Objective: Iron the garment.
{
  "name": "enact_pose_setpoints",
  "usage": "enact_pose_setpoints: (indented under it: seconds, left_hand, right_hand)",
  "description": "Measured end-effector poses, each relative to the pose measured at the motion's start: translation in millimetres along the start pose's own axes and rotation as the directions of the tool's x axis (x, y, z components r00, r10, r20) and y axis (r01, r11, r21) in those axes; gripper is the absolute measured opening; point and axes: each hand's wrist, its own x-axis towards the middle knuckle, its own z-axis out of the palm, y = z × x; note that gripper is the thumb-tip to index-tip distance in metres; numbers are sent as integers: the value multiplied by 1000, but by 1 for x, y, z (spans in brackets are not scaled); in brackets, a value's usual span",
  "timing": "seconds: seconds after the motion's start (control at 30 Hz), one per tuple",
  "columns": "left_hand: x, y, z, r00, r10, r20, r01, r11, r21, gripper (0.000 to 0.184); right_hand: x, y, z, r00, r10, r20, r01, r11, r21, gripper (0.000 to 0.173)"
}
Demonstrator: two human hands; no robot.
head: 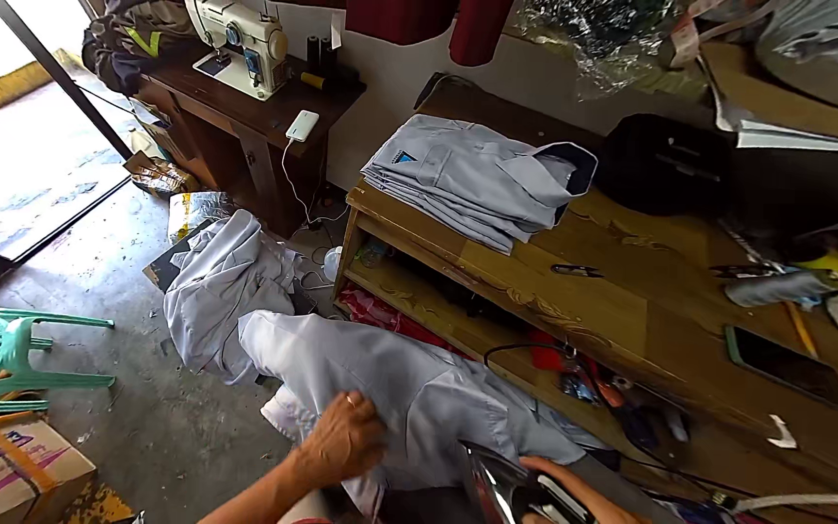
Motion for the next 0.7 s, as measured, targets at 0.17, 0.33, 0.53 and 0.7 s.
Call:
enact_pose_setpoints:
  seconds: [0.17, 0.33, 0.53, 0.7]
  left_hand:
    - [-57, 10, 25, 996, 40, -80, -31, 994, 104, 28]
    - [-60, 12, 14, 989, -11, -145, 9, 1000, -17, 28]
    - [-65, 8, 6, 989, -7, -150, 6, 1000, -6, 31]
    - [-55, -33, -42, 756, -454, -472, 427, 888, -171, 38]
  right_hand:
    - [58, -26, 11, 992, -124, -11, 122, 983, -135, 60]
    - [156, -84, 44, 968, -231, 98, 245, 955, -168, 66]
    - [236, -142, 76, 955, -235, 180, 276, 925, -262, 55]
    - [210, -155, 82, 890, -235, 391, 395, 826, -401, 42]
